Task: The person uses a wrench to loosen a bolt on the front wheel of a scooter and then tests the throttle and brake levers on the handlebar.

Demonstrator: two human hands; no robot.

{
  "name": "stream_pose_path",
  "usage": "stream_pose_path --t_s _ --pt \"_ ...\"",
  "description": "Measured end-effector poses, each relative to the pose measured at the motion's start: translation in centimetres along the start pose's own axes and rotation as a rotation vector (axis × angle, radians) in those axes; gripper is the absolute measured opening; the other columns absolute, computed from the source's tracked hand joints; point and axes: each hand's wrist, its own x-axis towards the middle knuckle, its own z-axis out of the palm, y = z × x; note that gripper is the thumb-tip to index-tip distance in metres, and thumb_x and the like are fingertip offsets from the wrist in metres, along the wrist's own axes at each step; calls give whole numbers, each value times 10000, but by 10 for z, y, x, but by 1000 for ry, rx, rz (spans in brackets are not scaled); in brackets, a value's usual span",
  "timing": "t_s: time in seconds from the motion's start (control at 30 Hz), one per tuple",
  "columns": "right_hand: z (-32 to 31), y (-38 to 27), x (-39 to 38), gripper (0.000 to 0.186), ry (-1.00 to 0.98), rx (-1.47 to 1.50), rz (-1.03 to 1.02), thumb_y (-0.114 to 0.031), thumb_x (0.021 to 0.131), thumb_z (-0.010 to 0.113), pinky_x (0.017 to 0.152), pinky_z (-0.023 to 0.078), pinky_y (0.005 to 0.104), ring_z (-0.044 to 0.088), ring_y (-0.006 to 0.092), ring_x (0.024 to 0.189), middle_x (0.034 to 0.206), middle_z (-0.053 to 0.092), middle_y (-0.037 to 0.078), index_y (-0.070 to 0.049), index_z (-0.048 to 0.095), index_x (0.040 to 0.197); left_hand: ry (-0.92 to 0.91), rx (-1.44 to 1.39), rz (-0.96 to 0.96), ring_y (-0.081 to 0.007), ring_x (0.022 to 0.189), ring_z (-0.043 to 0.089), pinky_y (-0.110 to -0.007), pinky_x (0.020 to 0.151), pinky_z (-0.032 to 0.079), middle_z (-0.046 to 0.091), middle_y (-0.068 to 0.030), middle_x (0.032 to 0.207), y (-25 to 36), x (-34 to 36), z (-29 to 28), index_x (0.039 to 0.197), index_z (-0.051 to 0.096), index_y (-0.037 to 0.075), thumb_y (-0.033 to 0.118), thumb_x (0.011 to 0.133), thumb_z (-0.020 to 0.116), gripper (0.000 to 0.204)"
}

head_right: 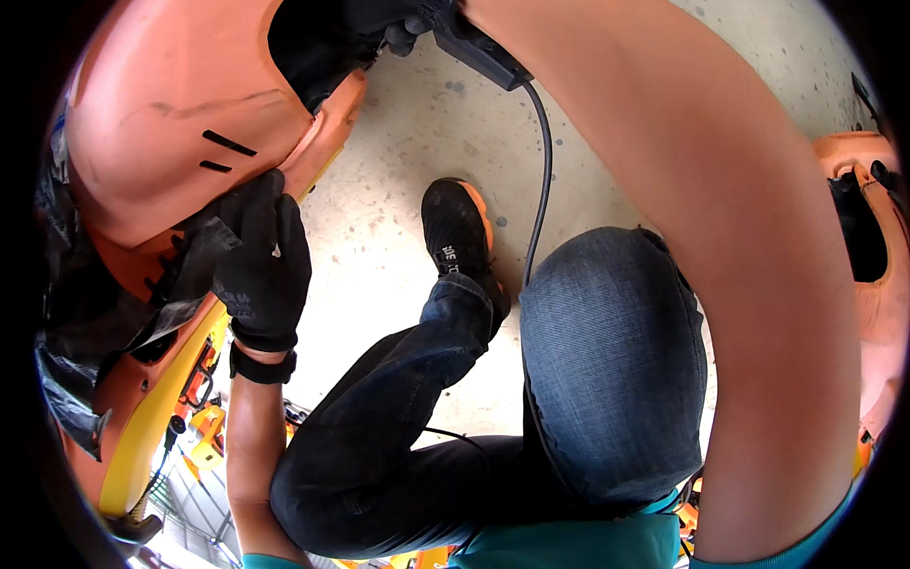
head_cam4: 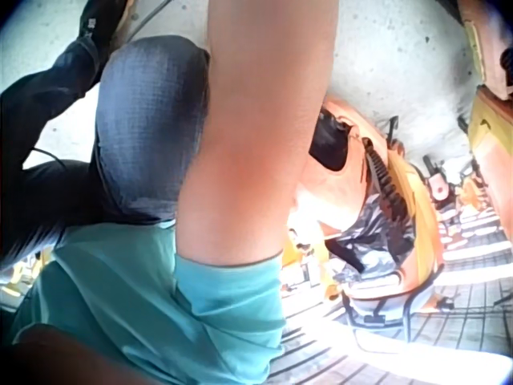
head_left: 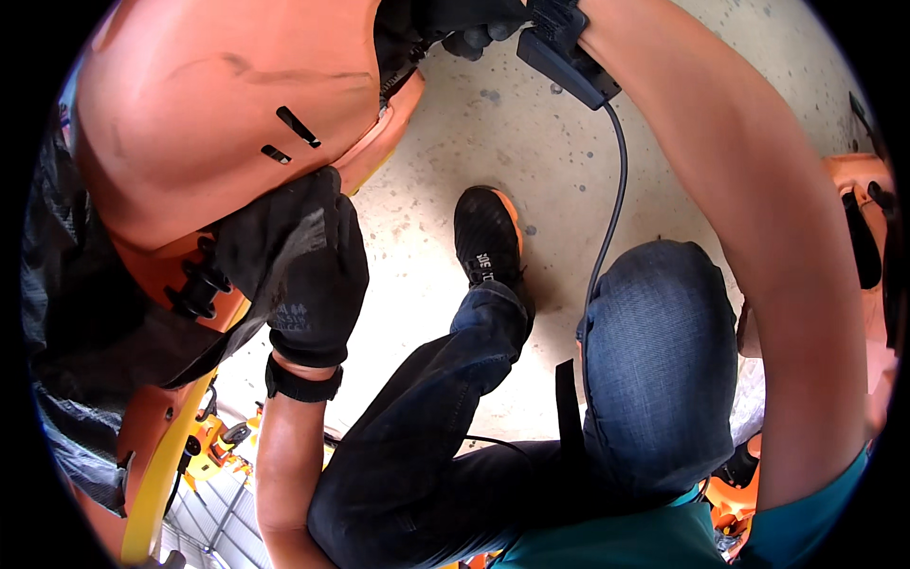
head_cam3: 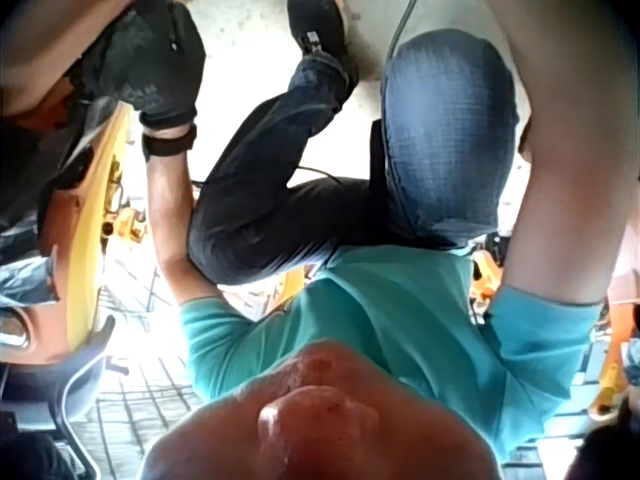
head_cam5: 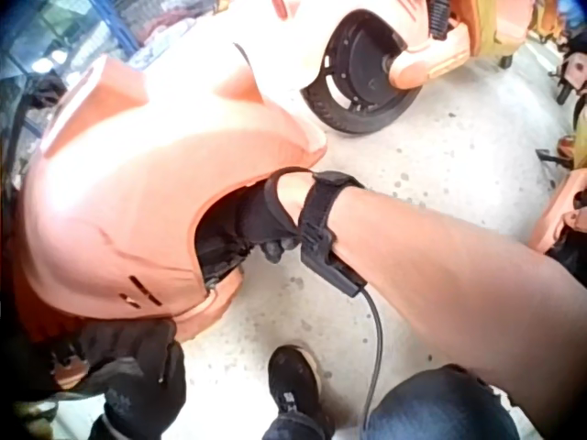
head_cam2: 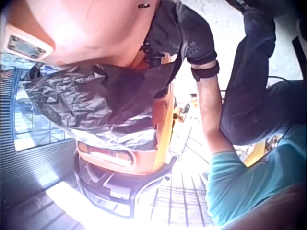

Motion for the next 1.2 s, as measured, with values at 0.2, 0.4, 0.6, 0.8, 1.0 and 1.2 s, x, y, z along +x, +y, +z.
stream_pose_path --t_s 0.2,0.4,0.6,0.8,1.0,1.2 --pt "4 12 6 217 -49 31 -123 -259 944 485 551 438 269 553 123 617 841 680 41 -114 641 980 5 -15 6 -293 946 606 -431 863 429 676 -91 943 -5 -7 19 1037 701 80 151 813 687 236" --pt "14 83 123 372 556 -665 -639 -259 999 372 986 412 262 545 152 1127 1259 595 17 -111 519 1307 -35 58 58 -320 917 629 -439 876 447 680 -127 946 1 4 1 1043 686 54 137 838 671 222" --pt "10 37 50 349 336 -447 -453 -189 964 444 1050 367 267 498 139 1207 1326 552 27 -97 549 1285 -62 43 42 -335 854 646 -403 822 483 675 -157 937 0 -2 -2 1048 669 50 122 841 666 219" --pt "26 95 78 313 726 -302 -744 -116 914 529 893 470 281 587 155 1022 1169 646 44 -91 596 1219 -56 45 67 -331 891 623 -416 849 456 655 -146 942 4 8 16 1023 663 56 113 837 666 195" --pt "28 67 47 297 570 147 -718 -81 880 556 685 484 274 575 134 779 980 670 40 -84 619 1170 -79 49 37 -329 879 603 -421 795 458 636 -139 927 1 -1 13 1001 658 49 98 840 658 168" --pt "16 79 13 194 200 519 -339 -111 849 552 492 379 254 473 91 532 687 618 -5 -78 690 981 -55 90 65 -310 885 597 -433 800 449 634 -105 916 -1 4 14 981 658 85 142 841 646 152"
